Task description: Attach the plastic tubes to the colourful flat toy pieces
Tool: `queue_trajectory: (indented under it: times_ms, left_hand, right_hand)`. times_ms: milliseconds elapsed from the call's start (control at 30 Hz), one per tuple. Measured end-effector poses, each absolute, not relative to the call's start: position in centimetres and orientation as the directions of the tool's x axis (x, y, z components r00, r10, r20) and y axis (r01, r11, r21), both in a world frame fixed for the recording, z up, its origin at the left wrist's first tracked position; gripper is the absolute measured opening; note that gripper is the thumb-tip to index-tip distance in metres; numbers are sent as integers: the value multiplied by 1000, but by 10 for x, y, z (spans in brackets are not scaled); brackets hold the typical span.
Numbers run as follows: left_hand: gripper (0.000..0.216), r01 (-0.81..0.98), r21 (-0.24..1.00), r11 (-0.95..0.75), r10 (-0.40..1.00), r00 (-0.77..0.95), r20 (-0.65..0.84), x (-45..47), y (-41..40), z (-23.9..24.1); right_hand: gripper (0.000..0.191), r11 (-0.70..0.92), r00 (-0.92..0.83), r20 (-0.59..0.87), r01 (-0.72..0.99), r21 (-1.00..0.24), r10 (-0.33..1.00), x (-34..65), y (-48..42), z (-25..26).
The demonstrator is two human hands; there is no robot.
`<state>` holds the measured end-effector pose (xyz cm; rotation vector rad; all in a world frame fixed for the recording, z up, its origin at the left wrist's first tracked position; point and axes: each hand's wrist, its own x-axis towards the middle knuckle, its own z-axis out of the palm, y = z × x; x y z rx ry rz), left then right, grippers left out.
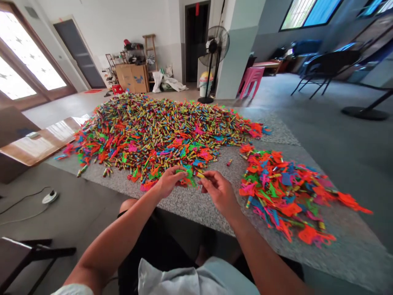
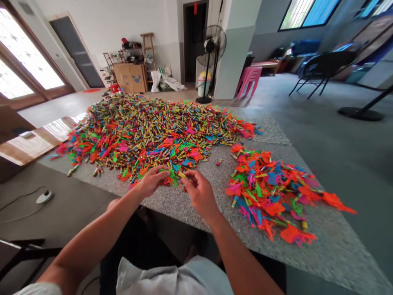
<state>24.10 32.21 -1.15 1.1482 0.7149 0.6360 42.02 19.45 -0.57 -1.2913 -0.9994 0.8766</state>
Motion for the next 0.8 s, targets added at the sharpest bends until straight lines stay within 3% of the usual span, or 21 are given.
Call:
queue_trajectory:
  times_ms: [267, 500, 800]
  left_hand:
    - [39, 81, 990, 113, 714, 686, -138, 231, 306, -14]
    - [34, 51, 995, 88, 726, 680, -99, 235, 303, -20]
    - [35, 101, 990, -101, 606, 796, -19, 233, 304, -15]
  right_hand:
    - [37, 35, 199, 0, -172, -984, 980, 413, 203, -21]
    - [37, 46, 263, 14, -113, -993, 965, 424, 193, -23]
    - [28, 42, 242, 48, 31, -999, 969, 432, 187, -20]
